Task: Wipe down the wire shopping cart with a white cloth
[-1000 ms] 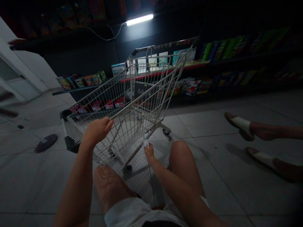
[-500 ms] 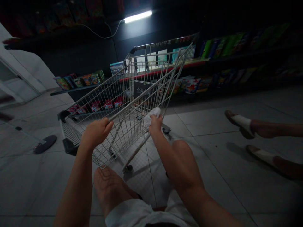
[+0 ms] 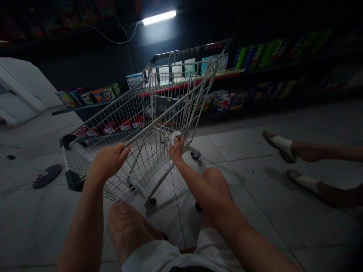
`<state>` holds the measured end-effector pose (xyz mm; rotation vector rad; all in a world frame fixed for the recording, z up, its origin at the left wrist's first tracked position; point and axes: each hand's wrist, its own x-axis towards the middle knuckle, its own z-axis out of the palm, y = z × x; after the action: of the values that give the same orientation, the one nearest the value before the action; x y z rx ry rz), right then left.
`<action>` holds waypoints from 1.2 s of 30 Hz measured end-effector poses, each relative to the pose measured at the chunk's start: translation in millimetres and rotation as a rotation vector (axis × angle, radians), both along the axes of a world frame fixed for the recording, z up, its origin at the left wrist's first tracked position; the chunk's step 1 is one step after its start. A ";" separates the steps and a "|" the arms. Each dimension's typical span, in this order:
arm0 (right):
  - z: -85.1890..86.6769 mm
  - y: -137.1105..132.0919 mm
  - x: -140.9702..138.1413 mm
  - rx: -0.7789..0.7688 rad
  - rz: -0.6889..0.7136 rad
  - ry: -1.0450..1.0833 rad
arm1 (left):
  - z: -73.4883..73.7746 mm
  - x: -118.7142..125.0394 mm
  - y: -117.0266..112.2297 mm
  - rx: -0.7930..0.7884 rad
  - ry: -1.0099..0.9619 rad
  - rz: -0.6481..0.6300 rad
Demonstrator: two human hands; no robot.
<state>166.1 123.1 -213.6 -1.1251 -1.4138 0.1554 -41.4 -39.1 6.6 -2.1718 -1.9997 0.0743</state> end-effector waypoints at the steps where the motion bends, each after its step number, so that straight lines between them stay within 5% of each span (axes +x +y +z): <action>1: -10.4 -11.1 -12.8 -0.028 -0.014 0.012 | 2.1 2.2 1.1 -0.005 0.005 0.012; 5: -34.2 -52.9 -49.8 -0.136 0.118 -0.013 | 14.6 30.8 19.2 0.015 0.031 0.021; 8: -30.4 -67.0 -49.8 -0.118 0.230 -0.061 | 19.4 65.1 47.9 0.077 -0.043 -0.049; 11: 1.5 -54.6 -23.7 0.012 0.201 -0.037 | 14.5 88.8 74.4 0.138 -0.096 -0.057; 16: 92.3 6.0 14.2 0.274 -0.013 0.017 | 1.3 90.4 85.5 0.241 -0.035 -0.049; 18: 105.1 22.3 7.8 0.292 0.005 -0.037 | 0.4 87.1 83.6 0.245 -0.023 -0.062; 20: 88.9 23.2 -7.0 0.286 0.028 -0.065 | 1.2 84.5 82.1 0.248 -0.019 -0.074; 25: -8.9 -20.9 -25.6 0.276 0.084 -0.161 | 3.4 78.3 78.8 0.252 -0.020 -0.068; 27: -18.3 -34.5 -20.1 0.279 0.109 -0.180 | 3.8 75.7 76.0 0.243 -0.005 -0.056; 29: 3.7 -36.6 -14.0 0.282 0.101 -0.158 | 4.1 73.5 72.5 0.236 0.019 -0.045; 33: 81.4 -19.1 -16.4 0.337 0.071 -0.168 | 3.8 70.2 65.4 0.232 0.066 -0.051; 36: 90.0 -12.7 -27.9 0.386 0.032 -0.237 | 3.2 66.5 60.6 0.237 0.075 -0.066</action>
<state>138.2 110.4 -123.6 -0.8192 -1.5894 -0.2281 25.1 21.5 9.8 -2.0514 -1.7948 -0.0843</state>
